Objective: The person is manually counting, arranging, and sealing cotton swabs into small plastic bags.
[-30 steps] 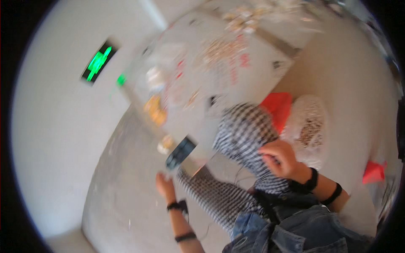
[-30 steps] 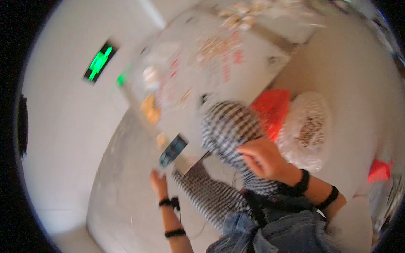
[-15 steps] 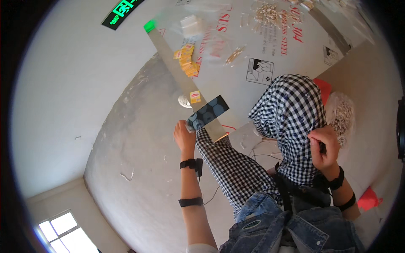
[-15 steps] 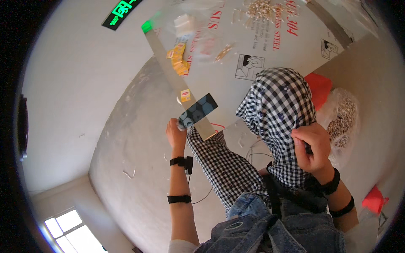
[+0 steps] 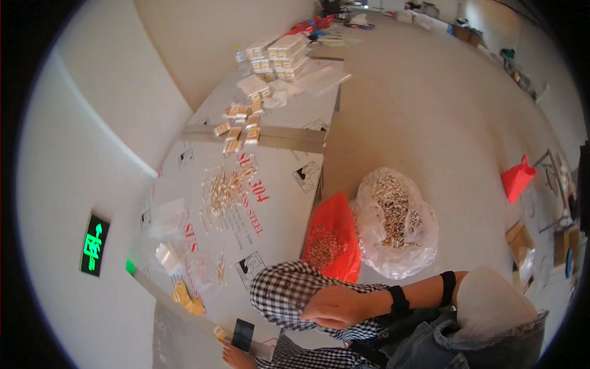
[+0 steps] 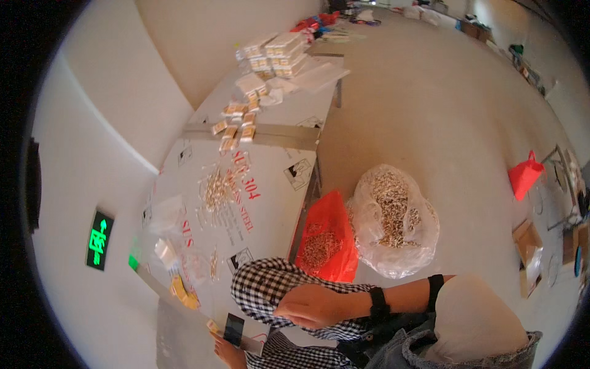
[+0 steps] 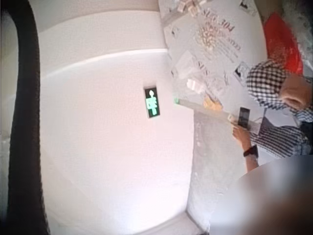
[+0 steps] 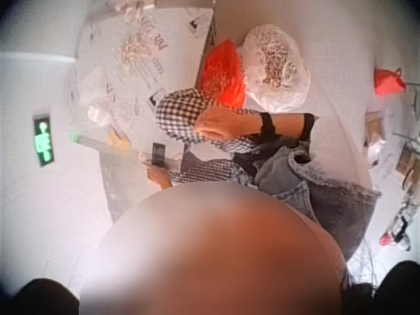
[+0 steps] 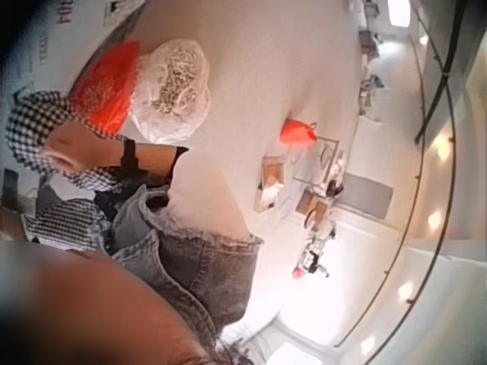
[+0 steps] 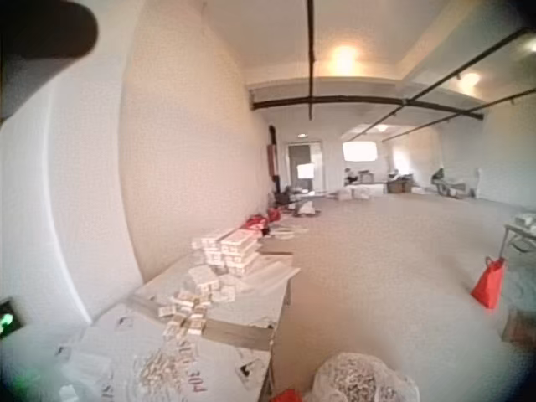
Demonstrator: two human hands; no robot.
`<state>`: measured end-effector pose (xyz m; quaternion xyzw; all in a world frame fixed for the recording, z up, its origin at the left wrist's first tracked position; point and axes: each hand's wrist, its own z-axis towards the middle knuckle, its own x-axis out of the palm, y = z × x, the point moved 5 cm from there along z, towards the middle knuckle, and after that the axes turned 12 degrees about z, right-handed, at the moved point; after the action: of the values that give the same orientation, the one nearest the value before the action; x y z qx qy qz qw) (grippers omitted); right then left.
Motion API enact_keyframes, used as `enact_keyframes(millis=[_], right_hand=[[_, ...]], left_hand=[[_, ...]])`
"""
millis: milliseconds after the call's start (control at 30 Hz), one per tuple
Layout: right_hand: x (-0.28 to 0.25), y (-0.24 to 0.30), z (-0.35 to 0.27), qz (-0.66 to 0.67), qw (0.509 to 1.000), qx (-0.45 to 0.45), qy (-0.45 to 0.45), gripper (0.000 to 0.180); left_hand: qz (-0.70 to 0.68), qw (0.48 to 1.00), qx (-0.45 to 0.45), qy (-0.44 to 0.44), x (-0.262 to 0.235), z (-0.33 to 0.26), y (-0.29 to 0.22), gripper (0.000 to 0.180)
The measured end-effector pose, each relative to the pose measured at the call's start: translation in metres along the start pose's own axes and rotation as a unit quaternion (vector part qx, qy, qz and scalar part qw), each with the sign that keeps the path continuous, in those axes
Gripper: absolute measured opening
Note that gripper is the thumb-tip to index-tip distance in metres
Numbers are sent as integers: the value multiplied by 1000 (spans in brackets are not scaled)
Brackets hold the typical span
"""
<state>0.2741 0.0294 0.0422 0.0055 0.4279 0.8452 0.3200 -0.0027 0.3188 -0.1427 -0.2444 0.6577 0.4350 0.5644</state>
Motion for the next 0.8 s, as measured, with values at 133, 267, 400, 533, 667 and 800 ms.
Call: enact_keyframes(millis=[133, 267, 400, 533, 667, 800], right_hand=[[-3, 2, 0, 37, 999, -11, 0, 31], [-4, -4, -2, 43, 999, -13, -4, 28], [-5, -2, 3, 49, 998, -32, -17, 27], [-7, -2, 1, 39, 999, -30, -16, 29], [-5, 1, -1, 58, 998, -6, 11, 30], [-9, 10, 4, 79, 997, -2, -1, 29]], left_hand=[[81, 982, 166, 32, -5, 6, -3, 132], [-41, 976, 214, -11, 7, 9, 14, 134], [-60, 982, 180, -23, 27, 12, 42, 98], [-134, 983, 128, -9, 12, 15, 32, 62], [-72, 989, 130, 20, 7, 16, 22, 71], [-125, 976, 178, 7, -22, 12, 5, 90]])
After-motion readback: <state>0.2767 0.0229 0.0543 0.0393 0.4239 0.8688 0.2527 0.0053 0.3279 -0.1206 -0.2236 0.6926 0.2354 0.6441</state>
